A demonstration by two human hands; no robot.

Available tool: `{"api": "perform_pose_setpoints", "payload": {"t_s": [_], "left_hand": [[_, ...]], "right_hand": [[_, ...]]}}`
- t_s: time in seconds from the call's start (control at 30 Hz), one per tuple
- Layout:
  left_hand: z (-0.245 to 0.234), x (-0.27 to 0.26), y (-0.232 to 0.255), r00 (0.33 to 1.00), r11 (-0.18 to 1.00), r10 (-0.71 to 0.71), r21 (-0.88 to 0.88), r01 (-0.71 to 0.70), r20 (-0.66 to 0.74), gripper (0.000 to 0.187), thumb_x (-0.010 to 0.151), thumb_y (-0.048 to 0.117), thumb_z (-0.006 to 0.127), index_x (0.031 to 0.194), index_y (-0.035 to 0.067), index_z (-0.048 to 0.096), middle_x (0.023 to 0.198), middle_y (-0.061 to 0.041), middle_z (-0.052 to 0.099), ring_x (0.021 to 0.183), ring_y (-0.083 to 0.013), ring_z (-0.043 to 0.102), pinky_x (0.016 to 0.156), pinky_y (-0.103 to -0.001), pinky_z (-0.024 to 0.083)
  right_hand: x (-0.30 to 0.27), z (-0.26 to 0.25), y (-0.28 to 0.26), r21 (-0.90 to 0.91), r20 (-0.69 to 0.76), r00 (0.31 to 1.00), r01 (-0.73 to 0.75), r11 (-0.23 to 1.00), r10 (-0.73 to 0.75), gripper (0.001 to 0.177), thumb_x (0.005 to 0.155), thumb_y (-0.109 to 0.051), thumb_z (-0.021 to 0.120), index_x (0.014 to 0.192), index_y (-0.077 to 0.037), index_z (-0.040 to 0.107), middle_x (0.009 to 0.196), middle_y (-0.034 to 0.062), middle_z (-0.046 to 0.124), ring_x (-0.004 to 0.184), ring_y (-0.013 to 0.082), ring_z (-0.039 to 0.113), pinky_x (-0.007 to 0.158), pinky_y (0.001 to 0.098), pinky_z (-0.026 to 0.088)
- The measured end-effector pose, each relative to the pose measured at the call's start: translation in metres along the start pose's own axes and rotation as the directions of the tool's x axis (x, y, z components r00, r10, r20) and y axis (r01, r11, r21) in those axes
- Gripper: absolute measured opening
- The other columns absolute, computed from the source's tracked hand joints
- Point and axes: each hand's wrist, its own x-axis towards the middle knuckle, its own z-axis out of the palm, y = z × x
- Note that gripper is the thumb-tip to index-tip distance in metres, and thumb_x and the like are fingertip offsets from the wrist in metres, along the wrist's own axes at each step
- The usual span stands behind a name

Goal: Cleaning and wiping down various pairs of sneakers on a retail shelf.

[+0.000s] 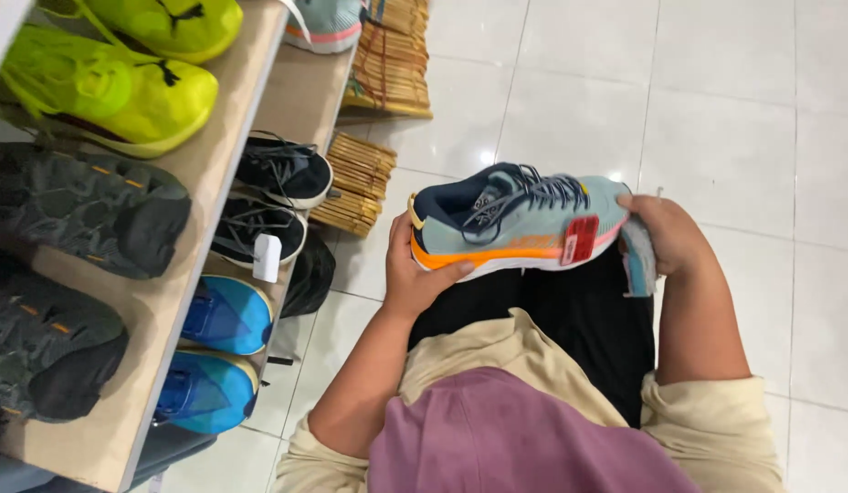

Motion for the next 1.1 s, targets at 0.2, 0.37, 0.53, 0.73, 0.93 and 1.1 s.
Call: {"api": "perform_pose_setpoints", "payload": {"t_s": [0.2,0.37,0.53,0.73,0.93,1.1], "left_hand": [[0.029,-0.003,-0.018,0.976,0.993,-0.117,-0.001,0.119,-0.182,0.081,0.075,0.02,0.091,0.14,-0.003,0.048,0.129,-0.014,0.059,0.117,-0.0212,0.062,0.105,-0.036,0.051],[0.032,0.005,-0.011,0.981,0.983,-0.1,0.135,0.124,-0.167,0.075,0.077,0.023,0.09,0.135,-0.003,0.051,0.126,-0.013,0.062,0.114,-0.0208,0.065,0.101,-0.035,0.053],[0.039,-0.002,0.001,0.991,0.979,-0.112,0.163,0.124,-0.077,0.076,0.075,0.027,0.092,0.133,-0.002,0.051,0.123,-0.012,0.065,0.111,-0.0203,0.066,0.099,-0.034,0.054],[0.038,-0.004,-0.002,0.997,0.984,-0.064,0.164,0.07,-0.045,0.077,0.075,0.026,0.093,0.133,-0.001,0.05,0.121,-0.011,0.068,0.11,-0.0194,0.069,0.098,-0.035,0.056],[0.037,0.001,-0.016,0.99,0.989,-0.125,-0.083,0.12,-0.06,0.077,0.079,0.03,0.092,0.135,-0.001,0.049,0.125,-0.011,0.068,0.112,-0.019,0.068,0.101,-0.035,0.056],[0.037,-0.001,-0.019,0.994,0.994,-0.104,-0.024,0.103,-0.044,0.085,0.076,0.031,0.093,0.138,-0.001,0.045,0.128,-0.011,0.065,0.117,-0.0183,0.066,0.104,-0.034,0.054]], "right_hand": [[-0.038,0.03,-0.014,-0.259,-0.331,0.79,0.449,0.855,-0.516,0.026,0.107,-0.033,0.068,0.106,-0.007,0.061,0.091,0.0083,0.068,0.078,0.0148,0.064,0.066,0.0319,0.053],[-0.06,0.101,-0.028,0.321,-0.279,0.792,0.609,0.725,-0.542,0.025,0.095,-0.015,0.057,0.116,-0.012,0.044,0.092,0.0074,0.058,0.075,0.0162,0.057,0.061,0.0311,0.052],[-0.053,0.168,-0.02,-0.361,-0.199,0.484,0.772,0.523,-0.852,0.032,0.099,-0.002,0.065,0.121,-0.007,0.042,0.111,0.0141,0.054,0.101,0.0238,0.055,0.091,0.0367,0.05],[-0.081,0.174,-0.032,-0.642,0.014,0.235,0.747,0.172,-0.972,0.021,0.097,-0.015,0.087,0.104,-0.013,0.068,0.117,0.0196,0.048,0.099,0.0301,0.055,0.08,0.037,0.049],[-0.08,0.162,-0.021,-0.716,0.202,0.379,0.686,0.127,-0.903,0.052,0.085,-0.015,0.081,0.135,-0.008,0.068,0.135,0.0276,0.05,0.119,0.042,0.057,0.099,0.0483,0.052],[-0.064,0.124,-0.017,-0.825,-0.035,0.425,0.498,0.266,-0.905,0.047,0.095,-0.005,0.074,0.141,-0.008,0.066,0.143,0.0328,0.049,0.124,0.0489,0.055,0.105,0.0528,0.049]]}}
